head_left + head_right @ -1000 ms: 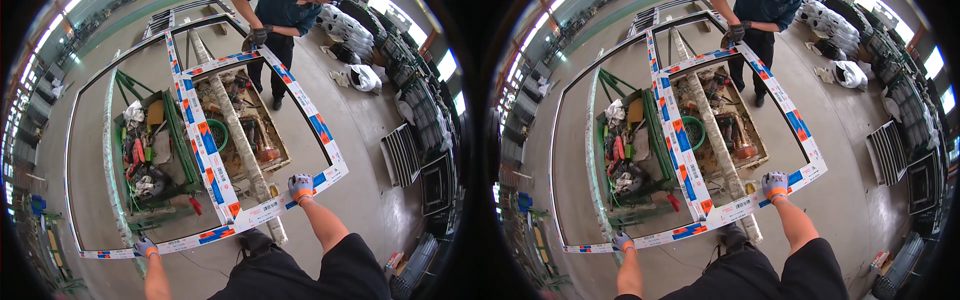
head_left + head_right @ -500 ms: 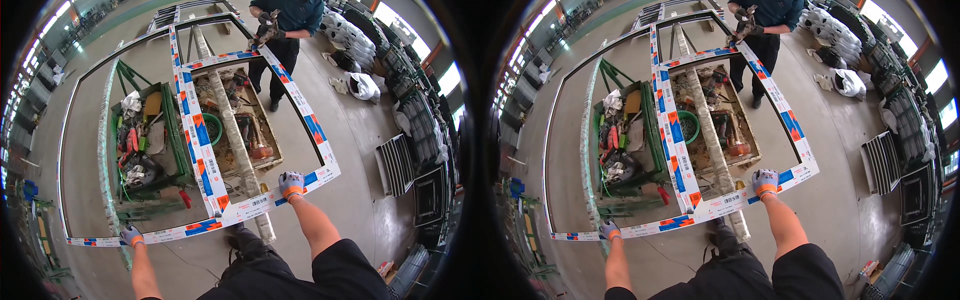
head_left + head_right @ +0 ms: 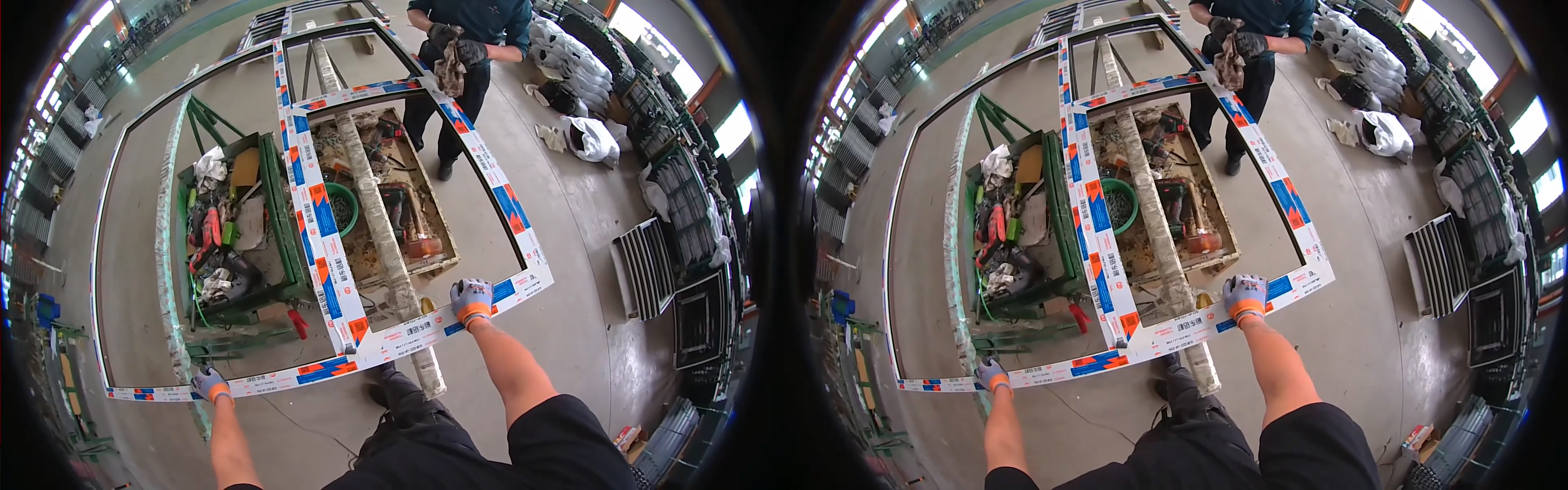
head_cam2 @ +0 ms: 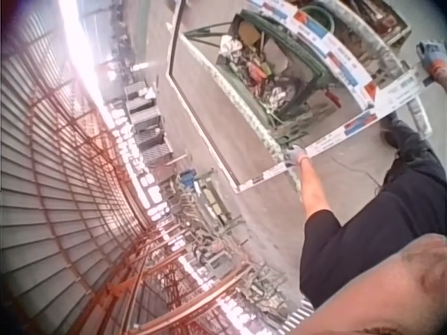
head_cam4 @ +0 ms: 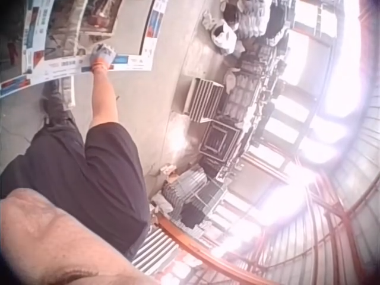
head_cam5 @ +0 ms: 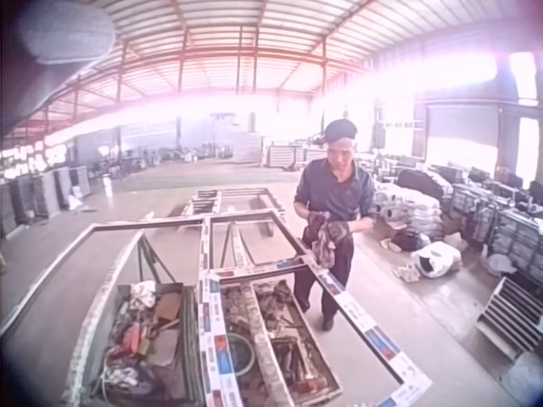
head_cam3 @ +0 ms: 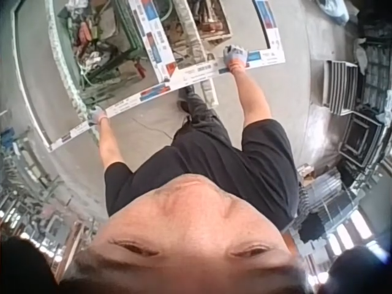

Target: Assembling metal window frames by applying sealant and joining components.

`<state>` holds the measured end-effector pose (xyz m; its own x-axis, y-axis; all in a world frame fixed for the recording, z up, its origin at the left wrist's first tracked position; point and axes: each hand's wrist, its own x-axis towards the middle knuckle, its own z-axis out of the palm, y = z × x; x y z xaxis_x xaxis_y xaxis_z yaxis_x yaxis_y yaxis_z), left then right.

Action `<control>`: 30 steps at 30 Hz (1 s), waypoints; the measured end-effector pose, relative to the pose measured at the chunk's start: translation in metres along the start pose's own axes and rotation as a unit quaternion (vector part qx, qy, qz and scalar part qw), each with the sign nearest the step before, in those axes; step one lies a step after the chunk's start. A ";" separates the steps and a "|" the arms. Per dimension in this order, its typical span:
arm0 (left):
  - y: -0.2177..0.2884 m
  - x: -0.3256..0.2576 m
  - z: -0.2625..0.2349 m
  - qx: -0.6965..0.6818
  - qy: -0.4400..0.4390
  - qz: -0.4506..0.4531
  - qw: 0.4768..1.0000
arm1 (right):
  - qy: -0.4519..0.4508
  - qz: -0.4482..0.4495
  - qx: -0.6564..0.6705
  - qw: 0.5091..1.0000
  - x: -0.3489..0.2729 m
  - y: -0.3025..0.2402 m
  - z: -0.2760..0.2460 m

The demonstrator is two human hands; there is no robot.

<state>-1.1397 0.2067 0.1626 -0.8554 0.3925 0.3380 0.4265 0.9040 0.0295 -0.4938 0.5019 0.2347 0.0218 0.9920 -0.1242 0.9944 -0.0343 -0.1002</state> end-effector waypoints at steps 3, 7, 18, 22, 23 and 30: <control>0.005 -0.002 -0.002 -0.008 -0.010 0.001 1.000 | 0.015 0.002 0.000 1.000 0.000 0.002 0.002; 0.003 -0.003 -0.004 -0.009 0.007 0.003 1.000 | 0.025 -0.001 0.005 1.000 -0.001 0.000 0.001; 0.000 0.002 -0.007 0.017 -0.050 -0.008 0.999 | 0.003 -0.004 0.001 1.000 -0.002 -0.003 -0.003; 0.010 -0.001 -0.007 0.015 -0.076 0.003 0.997 | 0.006 -0.002 -0.005 1.000 -0.002 0.003 -0.002; 0.008 -0.002 -0.007 0.002 -0.032 0.002 0.999 | 0.004 -0.004 -0.005 1.000 -0.001 0.001 -0.002; 0.007 -0.002 -0.004 -0.029 0.013 0.008 0.999 | 0.002 -0.006 -0.010 1.000 0.000 0.001 -0.001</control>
<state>-1.1337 0.2114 0.1654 -0.8403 0.4019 0.3637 0.4574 0.8858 0.0779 -0.4929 0.5024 0.2360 0.0096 0.9929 -0.1186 0.9965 -0.0194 -0.0814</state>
